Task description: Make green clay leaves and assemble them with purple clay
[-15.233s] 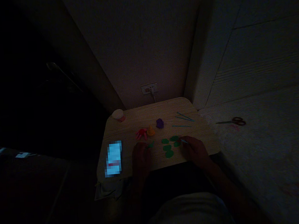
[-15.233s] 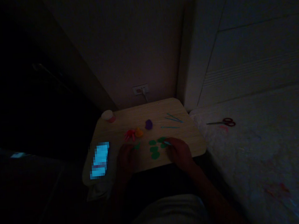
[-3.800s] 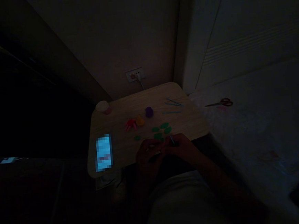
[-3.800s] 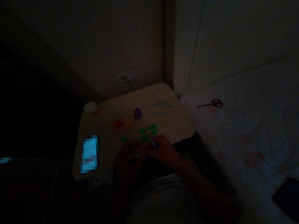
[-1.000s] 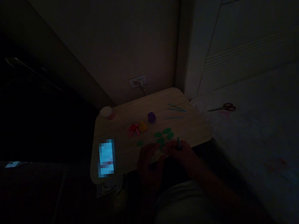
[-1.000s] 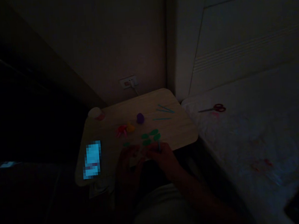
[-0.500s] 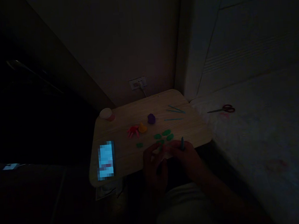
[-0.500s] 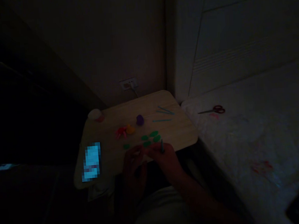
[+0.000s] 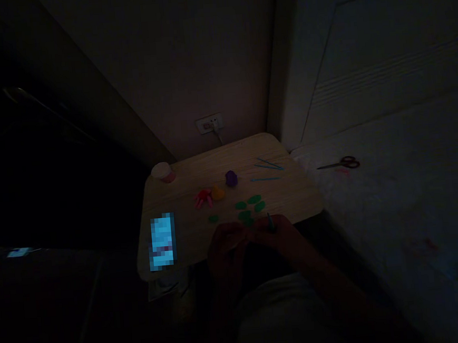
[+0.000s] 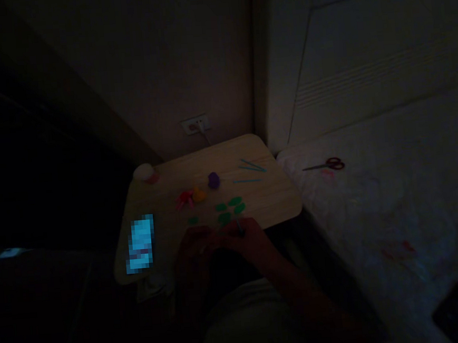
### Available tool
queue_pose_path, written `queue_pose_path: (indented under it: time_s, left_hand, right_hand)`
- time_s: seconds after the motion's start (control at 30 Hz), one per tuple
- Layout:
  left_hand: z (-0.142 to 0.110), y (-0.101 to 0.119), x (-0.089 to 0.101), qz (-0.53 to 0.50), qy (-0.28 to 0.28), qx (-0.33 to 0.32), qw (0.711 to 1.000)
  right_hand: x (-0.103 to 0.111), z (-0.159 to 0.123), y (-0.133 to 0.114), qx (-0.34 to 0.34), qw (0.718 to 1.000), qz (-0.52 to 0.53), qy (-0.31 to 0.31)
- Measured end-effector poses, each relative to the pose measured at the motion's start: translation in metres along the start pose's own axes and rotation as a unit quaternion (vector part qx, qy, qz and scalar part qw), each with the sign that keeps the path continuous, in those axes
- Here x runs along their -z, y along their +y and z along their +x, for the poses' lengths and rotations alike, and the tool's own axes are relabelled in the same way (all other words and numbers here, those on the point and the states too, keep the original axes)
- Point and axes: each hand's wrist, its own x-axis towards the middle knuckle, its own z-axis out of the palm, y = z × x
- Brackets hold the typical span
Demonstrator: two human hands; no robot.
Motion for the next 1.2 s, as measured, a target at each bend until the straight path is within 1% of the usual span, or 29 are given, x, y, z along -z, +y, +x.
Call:
queue_pose_path:
  time_s: [0.1, 0.27, 0.37, 0.43, 0.57, 0.77, 0.9, 1.03, 1.13, 1.2]
  left_hand:
    - [0.0025, 0.002, -0.0009, 0.002, 0.013, -0.012, 1.0]
    - [0.0035, 0.0055, -0.0029, 0.012, 0.014, -0.027, 0.999]
    - [0.0006, 0.0046, -0.003, 0.047, 0.043, -0.038, 0.997]
    - [-0.0013, 0.0035, -0.0026, 0.071, 0.051, -0.051, 0.995]
    - [-0.0017, 0.0036, -0.0012, 0.092, 0.035, -0.074, 0.992]
    - [-0.0004, 0.0045, -0.0022, 0.089, 0.007, -0.066, 0.994]
    - [-0.0025, 0.0009, -0.0048, 0.056, 0.009, -0.053, 0.997]
    - [-0.0028, 0.0013, -0.006, 0.026, 0.027, -0.009, 0.999]
    - [-0.0011, 0.0021, -0.0048, 0.027, -0.006, -0.014, 1.0]
    - [-0.0005, 0.0007, -0.0034, 0.027, -0.019, -0.021, 0.999]
  right_hand:
    - [0.0004, 0.0008, 0.0006, -0.002, 1.0, 0.0, 0.003]
    - [-0.0015, 0.0018, 0.0024, 0.001, 1.0, 0.006, 0.015]
    - [-0.0043, 0.0017, 0.0012, 0.018, 0.999, 0.025, 0.036]
    - [-0.0061, 0.0017, 0.0001, 0.024, 0.997, 0.044, 0.055]
    - [-0.0073, 0.0017, -0.0009, 0.024, 0.996, 0.049, 0.07]
    - [-0.0069, 0.0029, 0.0012, 0.046, 0.995, 0.041, 0.078]
    - [-0.0084, 0.0039, 0.0045, 0.05, 0.993, 0.042, 0.094]
    - [-0.0093, 0.0032, 0.0076, 0.039, 0.997, 0.0, 0.072]
    - [-0.0083, 0.0019, 0.0082, 0.033, 0.998, -0.036, 0.037]
    - [-0.007, 0.001, 0.0078, 0.029, 0.999, -0.038, 0.02]
